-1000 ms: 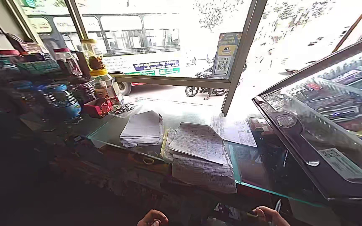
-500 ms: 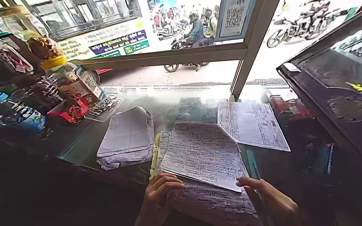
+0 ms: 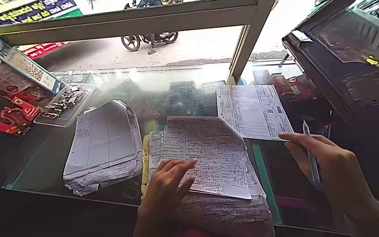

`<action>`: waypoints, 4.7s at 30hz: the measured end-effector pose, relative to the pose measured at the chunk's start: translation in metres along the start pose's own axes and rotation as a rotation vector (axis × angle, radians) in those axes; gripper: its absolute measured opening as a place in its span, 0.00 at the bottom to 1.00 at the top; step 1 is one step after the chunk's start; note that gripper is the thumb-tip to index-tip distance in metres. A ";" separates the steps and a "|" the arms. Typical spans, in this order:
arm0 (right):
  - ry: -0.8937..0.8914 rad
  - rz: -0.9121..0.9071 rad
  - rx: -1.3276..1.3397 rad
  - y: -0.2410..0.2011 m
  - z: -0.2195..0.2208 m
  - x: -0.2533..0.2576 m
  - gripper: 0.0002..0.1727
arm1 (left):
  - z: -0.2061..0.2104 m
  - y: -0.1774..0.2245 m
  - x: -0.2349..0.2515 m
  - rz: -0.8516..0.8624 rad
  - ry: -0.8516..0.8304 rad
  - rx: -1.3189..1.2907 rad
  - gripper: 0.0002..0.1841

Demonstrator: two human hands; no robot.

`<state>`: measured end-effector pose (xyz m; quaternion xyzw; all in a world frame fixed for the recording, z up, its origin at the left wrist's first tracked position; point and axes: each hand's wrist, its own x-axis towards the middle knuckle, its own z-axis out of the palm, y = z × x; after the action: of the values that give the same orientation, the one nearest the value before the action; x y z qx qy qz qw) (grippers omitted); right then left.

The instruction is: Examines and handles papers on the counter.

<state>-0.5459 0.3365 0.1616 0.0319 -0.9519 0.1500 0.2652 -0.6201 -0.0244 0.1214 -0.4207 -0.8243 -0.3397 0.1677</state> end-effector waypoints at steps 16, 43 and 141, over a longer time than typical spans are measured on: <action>-0.128 0.425 -0.279 0.024 0.061 0.040 0.27 | 0.003 -0.017 -0.023 -0.008 -0.058 0.116 0.23; -0.055 -0.960 0.166 -0.067 0.053 0.008 0.10 | -0.005 -0.014 -0.024 -0.258 0.193 0.134 0.47; -0.143 0.197 1.281 -0.106 0.112 0.110 0.24 | 0.023 -0.125 0.142 -0.114 -0.500 -0.611 0.14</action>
<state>-0.6807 0.2042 0.1557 0.1061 -0.6878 0.7089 0.1145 -0.8046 0.0221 0.1327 -0.4747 -0.7226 -0.4651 -0.1902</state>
